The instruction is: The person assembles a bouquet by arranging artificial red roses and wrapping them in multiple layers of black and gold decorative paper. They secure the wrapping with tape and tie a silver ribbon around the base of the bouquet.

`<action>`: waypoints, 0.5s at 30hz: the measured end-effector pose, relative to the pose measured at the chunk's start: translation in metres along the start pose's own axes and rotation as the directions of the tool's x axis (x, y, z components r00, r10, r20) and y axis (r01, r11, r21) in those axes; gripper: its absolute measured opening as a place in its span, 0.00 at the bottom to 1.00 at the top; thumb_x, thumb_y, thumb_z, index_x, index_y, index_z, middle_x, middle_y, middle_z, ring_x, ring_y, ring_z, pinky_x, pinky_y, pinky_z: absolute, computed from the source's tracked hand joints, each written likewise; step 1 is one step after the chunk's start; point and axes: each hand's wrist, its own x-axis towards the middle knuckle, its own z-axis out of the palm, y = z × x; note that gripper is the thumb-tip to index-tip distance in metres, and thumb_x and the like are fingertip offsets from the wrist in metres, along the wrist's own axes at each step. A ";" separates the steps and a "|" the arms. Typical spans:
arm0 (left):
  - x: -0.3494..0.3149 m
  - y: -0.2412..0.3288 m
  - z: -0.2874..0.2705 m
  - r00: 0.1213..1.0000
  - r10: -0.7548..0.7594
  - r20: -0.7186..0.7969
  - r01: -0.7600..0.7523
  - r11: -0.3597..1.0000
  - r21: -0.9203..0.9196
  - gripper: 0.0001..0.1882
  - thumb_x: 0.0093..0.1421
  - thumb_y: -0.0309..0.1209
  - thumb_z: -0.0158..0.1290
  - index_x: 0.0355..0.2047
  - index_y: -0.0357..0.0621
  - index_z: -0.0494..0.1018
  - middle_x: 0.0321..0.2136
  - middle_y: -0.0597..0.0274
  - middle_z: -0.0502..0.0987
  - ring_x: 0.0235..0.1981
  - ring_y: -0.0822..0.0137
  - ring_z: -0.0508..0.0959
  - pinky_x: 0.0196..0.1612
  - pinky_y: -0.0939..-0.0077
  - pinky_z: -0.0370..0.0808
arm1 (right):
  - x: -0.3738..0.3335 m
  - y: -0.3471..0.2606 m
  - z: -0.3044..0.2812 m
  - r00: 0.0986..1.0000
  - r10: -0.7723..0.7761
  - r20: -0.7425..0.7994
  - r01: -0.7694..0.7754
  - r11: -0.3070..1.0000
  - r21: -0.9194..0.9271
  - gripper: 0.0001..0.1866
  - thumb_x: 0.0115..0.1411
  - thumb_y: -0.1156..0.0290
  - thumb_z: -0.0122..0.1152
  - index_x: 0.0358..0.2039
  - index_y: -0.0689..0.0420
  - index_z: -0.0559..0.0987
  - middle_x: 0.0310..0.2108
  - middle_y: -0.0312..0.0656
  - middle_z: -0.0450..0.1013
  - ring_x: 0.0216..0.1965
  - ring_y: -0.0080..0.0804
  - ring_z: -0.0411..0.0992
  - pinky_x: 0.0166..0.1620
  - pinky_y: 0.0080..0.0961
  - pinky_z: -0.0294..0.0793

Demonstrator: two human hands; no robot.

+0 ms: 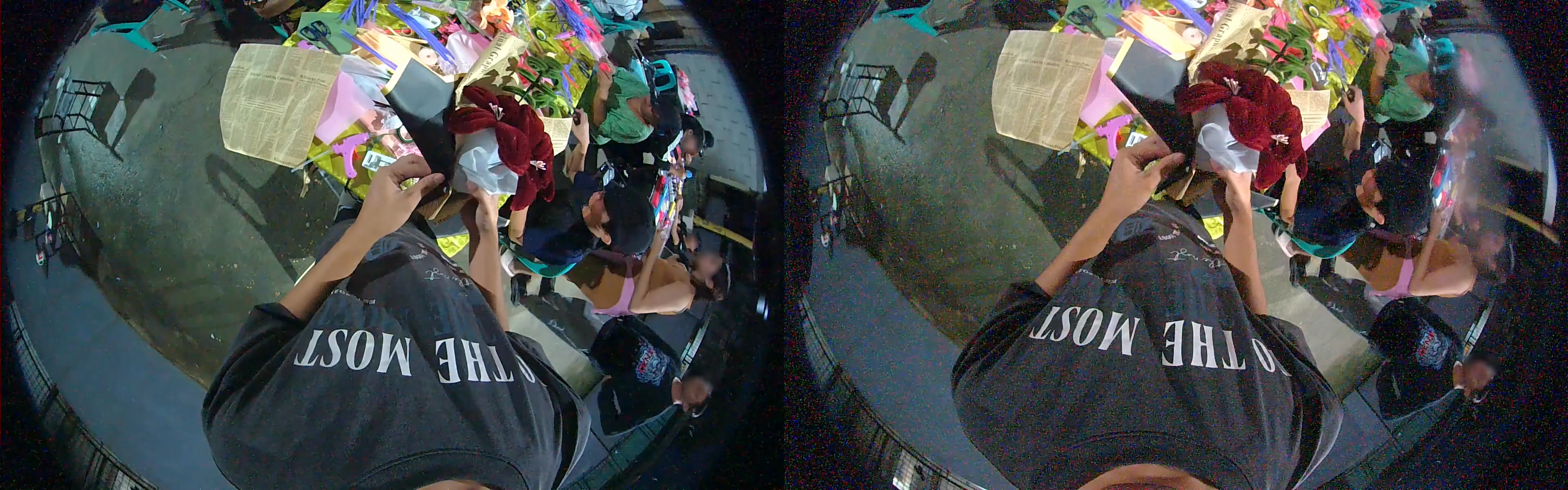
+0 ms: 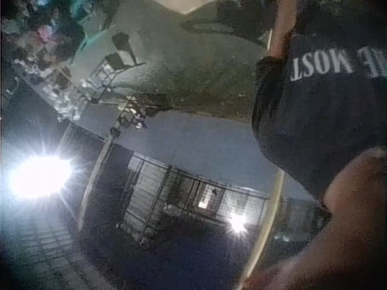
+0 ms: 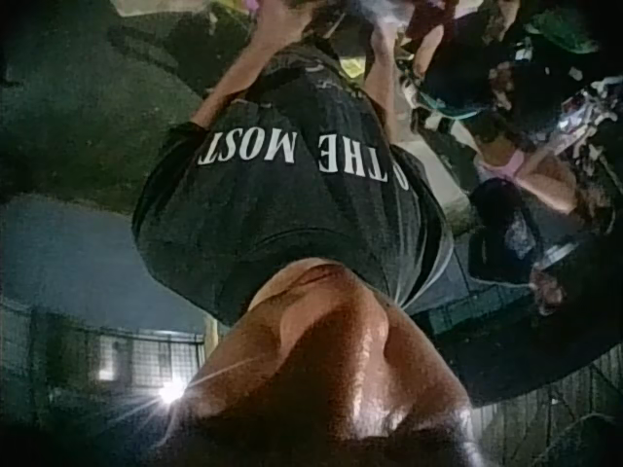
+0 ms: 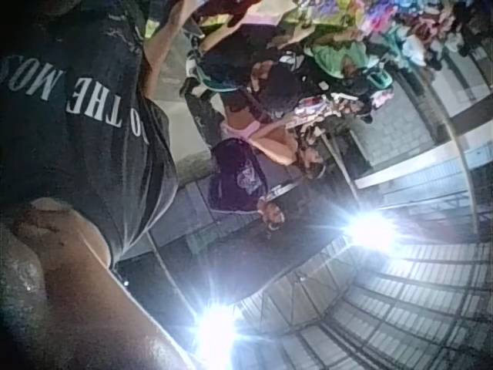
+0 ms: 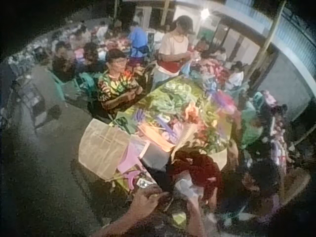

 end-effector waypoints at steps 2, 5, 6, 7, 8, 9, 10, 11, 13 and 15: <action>-0.001 -0.003 0.000 1.000 0.026 -0.004 -0.026 0.999 0.039 0.10 0.55 0.26 0.63 0.25 0.30 0.77 0.24 0.62 0.76 0.29 0.73 0.74 0.34 0.77 0.68 | 0.000 0.000 0.002 0.999 0.029 -0.032 -0.028 0.999 0.023 0.27 0.47 0.73 0.68 0.49 0.61 0.74 0.44 0.38 0.74 0.45 0.29 0.73 0.48 0.27 0.72; 0.002 -0.004 -0.002 0.999 -0.022 0.033 0.023 0.999 -0.029 0.09 0.55 0.26 0.63 0.25 0.31 0.77 0.24 0.63 0.75 0.30 0.72 0.74 0.35 0.76 0.68 | -0.001 -0.004 0.005 0.996 0.064 -0.062 -0.064 0.998 -0.007 0.28 0.46 0.72 0.69 0.50 0.61 0.73 0.45 0.38 0.74 0.47 0.30 0.72 0.50 0.27 0.71; 0.004 -0.005 -0.003 0.999 -0.011 0.041 0.011 1.000 -0.001 0.09 0.54 0.26 0.64 0.25 0.31 0.78 0.24 0.63 0.76 0.30 0.72 0.74 0.35 0.76 0.69 | -0.001 -0.005 0.006 0.995 0.068 -0.070 -0.069 0.997 -0.019 0.29 0.46 0.72 0.70 0.50 0.61 0.73 0.46 0.39 0.74 0.48 0.30 0.72 0.50 0.27 0.71; 0.005 -0.007 -0.005 0.999 -0.001 0.049 0.000 1.000 0.026 0.09 0.53 0.26 0.65 0.26 0.32 0.78 0.24 0.63 0.76 0.30 0.72 0.74 0.35 0.76 0.69 | 0.000 -0.004 0.007 0.996 0.062 -0.071 -0.064 0.998 -0.022 0.29 0.46 0.72 0.70 0.51 0.61 0.73 0.46 0.39 0.74 0.48 0.30 0.72 0.51 0.28 0.71; 0.007 -0.008 -0.006 0.998 0.009 0.058 -0.012 0.999 0.053 0.08 0.53 0.26 0.65 0.26 0.33 0.78 0.24 0.62 0.76 0.29 0.72 0.74 0.35 0.76 0.69 | 0.000 -0.003 0.007 0.996 0.057 -0.072 -0.059 0.998 -0.025 0.30 0.45 0.71 0.70 0.51 0.61 0.73 0.46 0.40 0.74 0.49 0.30 0.72 0.51 0.28 0.71; 0.009 -0.013 -0.006 0.999 -0.009 0.053 0.010 1.000 -0.003 0.08 0.52 0.26 0.66 0.26 0.33 0.79 0.24 0.62 0.76 0.29 0.72 0.74 0.35 0.76 0.69 | 0.001 -0.002 0.006 0.997 0.053 -0.053 -0.054 0.998 -0.021 0.31 0.45 0.71 0.71 0.52 0.60 0.72 0.47 0.40 0.73 0.49 0.31 0.72 0.52 0.28 0.71; 0.010 -0.018 -0.006 0.998 -0.027 0.049 0.030 0.998 -0.059 0.08 0.51 0.25 0.66 0.26 0.33 0.79 0.23 0.62 0.77 0.29 0.72 0.75 0.35 0.76 0.69 | 0.002 0.002 0.003 0.998 0.049 -0.033 -0.049 0.999 -0.017 0.32 0.45 0.71 0.72 0.53 0.60 0.72 0.48 0.40 0.72 0.50 0.31 0.72 0.52 0.28 0.72; 0.010 -0.023 -0.005 0.998 -0.046 0.046 0.051 0.992 -0.116 0.08 0.50 0.25 0.67 0.25 0.34 0.79 0.23 0.62 0.77 0.29 0.72 0.75 0.35 0.76 0.69 | 0.003 0.007 0.001 0.999 0.047 -0.018 -0.047 0.999 0.012 0.34 0.45 0.70 0.72 0.53 0.60 0.71 0.49 0.40 0.72 0.50 0.32 0.72 0.52 0.29 0.73; 0.010 -0.019 -0.004 0.993 -0.109 0.041 0.114 0.985 -0.133 0.08 0.50 0.25 0.68 0.24 0.33 0.79 0.23 0.63 0.77 0.29 0.73 0.75 0.35 0.77 0.70 | 0.005 0.017 -0.004 0.999 0.045 0.004 -0.045 0.995 0.093 0.36 0.44 0.69 0.73 0.55 0.59 0.69 0.50 0.41 0.71 0.51 0.33 0.72 0.52 0.30 0.74; 0.012 -0.013 -0.006 0.987 -0.146 0.068 0.152 0.985 -0.085 0.09 0.49 0.25 0.68 0.23 0.33 0.78 0.23 0.63 0.78 0.29 0.73 0.76 0.35 0.78 0.71 | 0.005 0.022 -0.007 0.999 0.051 0.007 -0.051 0.989 0.138 0.38 0.44 0.69 0.74 0.56 0.58 0.68 0.51 0.41 0.70 0.52 0.34 0.72 0.52 0.31 0.76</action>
